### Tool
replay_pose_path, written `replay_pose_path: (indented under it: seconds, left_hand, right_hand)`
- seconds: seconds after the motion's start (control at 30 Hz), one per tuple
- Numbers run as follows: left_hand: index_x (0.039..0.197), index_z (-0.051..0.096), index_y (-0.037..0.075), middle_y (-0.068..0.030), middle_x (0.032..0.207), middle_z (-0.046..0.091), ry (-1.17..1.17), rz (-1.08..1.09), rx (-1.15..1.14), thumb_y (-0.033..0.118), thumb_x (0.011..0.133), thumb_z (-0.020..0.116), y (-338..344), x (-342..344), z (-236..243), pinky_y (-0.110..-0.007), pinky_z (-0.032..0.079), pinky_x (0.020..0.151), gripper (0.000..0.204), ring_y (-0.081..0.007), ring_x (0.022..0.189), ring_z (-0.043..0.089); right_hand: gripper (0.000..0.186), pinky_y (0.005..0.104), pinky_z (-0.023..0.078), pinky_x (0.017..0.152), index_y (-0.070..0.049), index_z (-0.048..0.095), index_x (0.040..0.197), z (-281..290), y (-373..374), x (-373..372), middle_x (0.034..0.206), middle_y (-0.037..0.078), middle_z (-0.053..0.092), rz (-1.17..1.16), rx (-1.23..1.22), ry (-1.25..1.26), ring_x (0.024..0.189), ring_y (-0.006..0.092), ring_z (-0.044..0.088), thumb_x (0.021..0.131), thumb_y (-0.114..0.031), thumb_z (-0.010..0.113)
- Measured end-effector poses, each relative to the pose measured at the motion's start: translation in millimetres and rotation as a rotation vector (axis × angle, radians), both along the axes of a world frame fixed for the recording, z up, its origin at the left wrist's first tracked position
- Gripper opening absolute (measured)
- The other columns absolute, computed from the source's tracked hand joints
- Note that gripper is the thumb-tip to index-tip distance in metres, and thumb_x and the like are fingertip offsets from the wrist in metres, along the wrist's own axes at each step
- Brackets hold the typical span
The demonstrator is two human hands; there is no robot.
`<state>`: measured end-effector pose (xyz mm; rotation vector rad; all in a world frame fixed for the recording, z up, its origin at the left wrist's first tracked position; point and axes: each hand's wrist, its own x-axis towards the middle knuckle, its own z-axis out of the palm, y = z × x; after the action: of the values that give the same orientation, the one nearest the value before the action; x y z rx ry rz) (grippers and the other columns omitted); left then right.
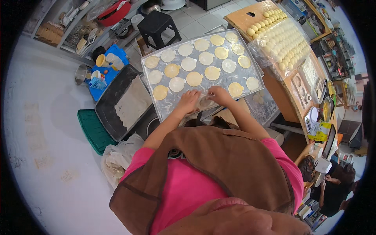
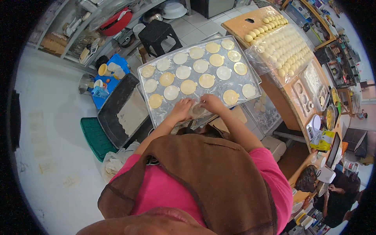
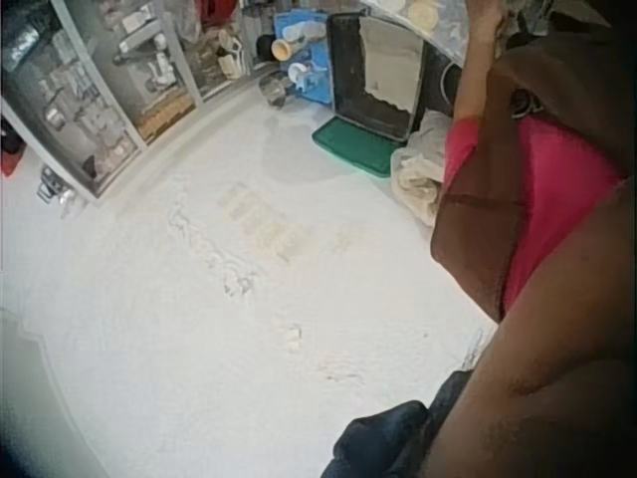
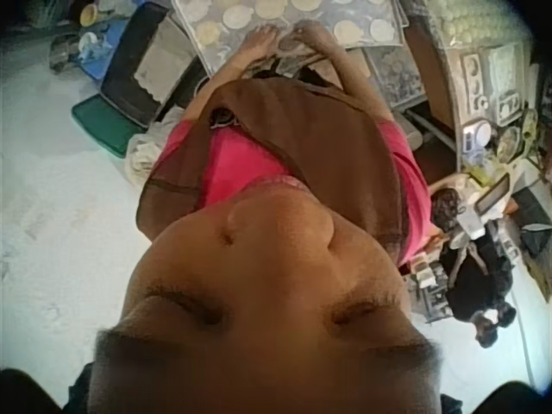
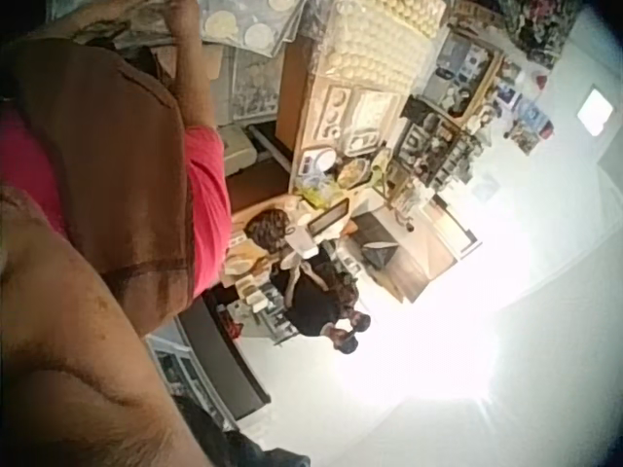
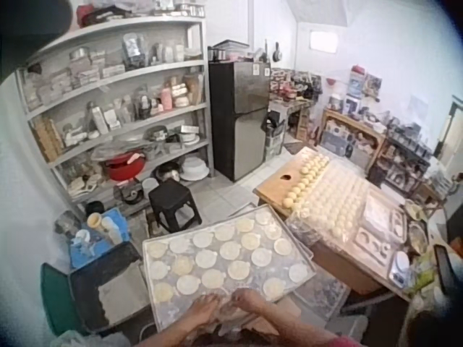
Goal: The person picks up a tray of flattened dough rounds and places them individually onto a larger metal baking sheet, then moves to a counter to prepare more dough by hand.
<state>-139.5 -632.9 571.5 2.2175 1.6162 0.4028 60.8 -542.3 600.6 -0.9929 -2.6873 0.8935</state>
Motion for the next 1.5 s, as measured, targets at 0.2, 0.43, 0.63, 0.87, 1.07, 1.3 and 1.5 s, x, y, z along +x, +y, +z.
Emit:
replay_pose_path:
  seconds: [0.2,0.43,0.63,0.87,1.07,1.3,1.5]
  left_hand:
    - [0.122,0.049,0.011,-0.0127,0.119,0.051,-0.006,0.13,-0.127,0.022,0.056,0.084,12,-1,1,-0.045,0.044,0.088,0.076,-0.0342,0.11,0.049]
    - [0.117,0.053,0.008,-0.0195,0.106,0.062,-0.467,0.276,-0.263,0.018,0.069,0.076,0,-22,14,-0.039,0.046,0.086,0.054,-0.0332,0.101,0.06]
    - [0.116,0.053,0.003,-0.0157,0.106,0.063,-0.715,0.413,-0.125,0.016,0.073,0.074,-2,-64,-24,-0.035,0.047,0.085,0.05,-0.0275,0.1,0.061]
    - [0.116,0.052,-0.001,-0.0113,0.107,0.062,-0.943,0.448,-0.125,0.01,0.075,0.072,-12,-73,-14,-0.031,0.046,0.085,0.046,-0.0186,0.098,0.059]
    - [0.116,0.051,-0.001,-0.0106,0.109,0.061,-1.085,0.527,-0.148,0.008,0.077,0.071,-22,-78,-9,-0.03,0.046,0.086,0.045,-0.0179,0.1,0.058]
    - [0.125,0.04,0.002,-0.0089,0.116,0.054,-1.49,0.6,-0.381,0.009,0.078,0.071,-16,-49,13,-0.03,0.046,0.087,0.056,-0.0177,0.104,0.054]
    - [0.124,0.033,0.005,-0.0085,0.114,0.05,-1.548,0.574,-0.379,0.011,0.076,0.072,-18,-29,21,-0.032,0.047,0.084,0.062,-0.0184,0.101,0.053]
  right_hand:
    - [0.037,0.032,0.054,0.055,-0.004,0.053,0.113,13,19,44,0.096,0.014,0.06,-0.572,-0.423,0.404,0.077,0.0247,0.063,0.077,-0.004,0.064]
    - [0.039,0.0326,0.054,0.056,-0.001,0.051,0.114,-18,13,57,0.102,0.018,0.061,-0.707,-0.426,0.321,0.079,0.0296,0.064,0.077,-0.004,0.064]
    - [0.033,0.0424,0.048,0.078,-0.003,0.061,0.103,-13,2,46,0.097,0.022,0.06,-0.539,-0.105,0.095,0.086,0.0383,0.061,0.073,-0.014,0.069]
    - [0.032,0.0422,0.045,0.085,-0.007,0.063,0.102,1,-3,53,0.112,0.015,0.056,-0.446,0.34,-0.136,0.103,0.0334,0.053,0.072,-0.015,0.068]
    - [0.035,0.0431,0.043,0.088,-0.009,0.062,0.108,3,3,84,0.117,0.014,0.054,-0.349,0.483,-0.262,0.11,0.0325,0.05,0.074,-0.015,0.067]
    - [0.04,0.0408,0.042,0.092,-0.003,0.057,0.116,-5,-3,20,0.117,0.019,0.056,-0.306,0.053,0.188,0.108,0.0341,0.053,0.082,-0.02,0.066]
    - [0.037,0.0306,0.052,0.07,0.003,0.057,0.113,30,-39,-66,0.1,0.011,0.064,-0.192,-0.738,0.493,0.088,0.0184,0.062,0.084,-0.018,0.066]
